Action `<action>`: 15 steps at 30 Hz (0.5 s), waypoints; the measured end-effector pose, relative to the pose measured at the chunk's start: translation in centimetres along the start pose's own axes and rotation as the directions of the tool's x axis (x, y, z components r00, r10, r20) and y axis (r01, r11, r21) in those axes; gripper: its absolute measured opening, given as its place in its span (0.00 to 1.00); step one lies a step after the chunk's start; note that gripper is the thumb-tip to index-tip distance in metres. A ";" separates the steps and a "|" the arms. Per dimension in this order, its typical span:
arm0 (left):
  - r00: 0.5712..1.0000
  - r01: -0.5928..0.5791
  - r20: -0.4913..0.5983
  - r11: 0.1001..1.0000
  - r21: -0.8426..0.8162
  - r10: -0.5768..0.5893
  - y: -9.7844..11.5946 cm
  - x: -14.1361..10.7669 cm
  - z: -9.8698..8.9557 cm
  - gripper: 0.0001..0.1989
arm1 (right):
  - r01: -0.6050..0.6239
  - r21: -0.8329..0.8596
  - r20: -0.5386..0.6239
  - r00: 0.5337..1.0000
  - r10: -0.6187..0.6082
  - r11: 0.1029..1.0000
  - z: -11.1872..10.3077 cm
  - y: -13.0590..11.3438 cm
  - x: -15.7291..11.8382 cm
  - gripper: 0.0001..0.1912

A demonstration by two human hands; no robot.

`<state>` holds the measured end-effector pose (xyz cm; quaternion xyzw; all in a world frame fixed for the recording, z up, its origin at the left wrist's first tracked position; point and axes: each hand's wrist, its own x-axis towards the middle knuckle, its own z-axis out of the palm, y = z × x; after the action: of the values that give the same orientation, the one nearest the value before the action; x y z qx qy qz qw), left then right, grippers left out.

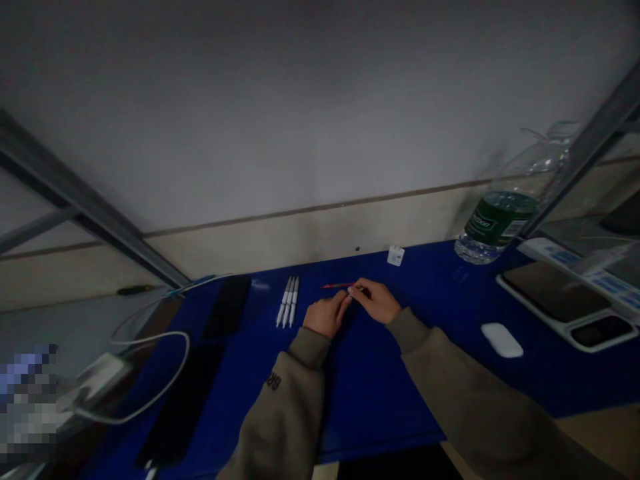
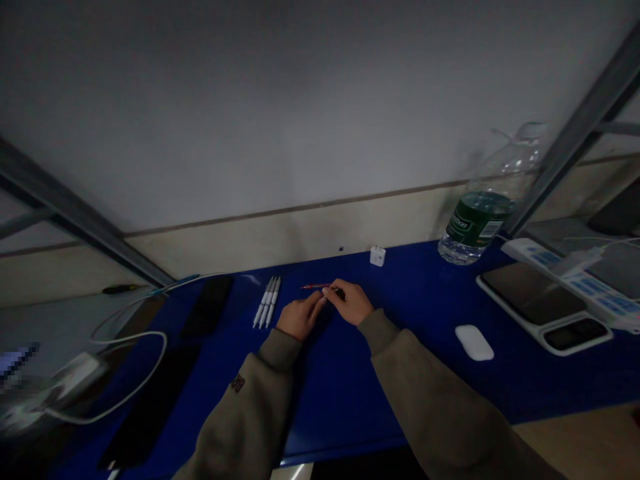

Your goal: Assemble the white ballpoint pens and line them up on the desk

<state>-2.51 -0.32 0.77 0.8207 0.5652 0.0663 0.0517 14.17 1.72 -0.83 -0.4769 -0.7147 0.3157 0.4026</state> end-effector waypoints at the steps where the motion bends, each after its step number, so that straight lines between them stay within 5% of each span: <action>1: 1.000 0.016 0.004 1.000 0.015 -0.016 0.0 0.0 0.1 0.24 | 0.017 0.010 0.008 1.000 -0.017 1.000 0.0 0.0 0.0 0.16; 15: 0.993 -0.118 -0.023 0.992 -0.037 0.117 0.8 -0.2 0.0 0.21 | -0.061 -0.221 -0.013 0.998 0.059 0.973 0.3 0.2 0.1 0.24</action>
<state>-1.87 -0.75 0.88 0.8506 0.5152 0.0885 0.0573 13.97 1.86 -1.13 -0.5411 -0.7295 0.2446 0.3394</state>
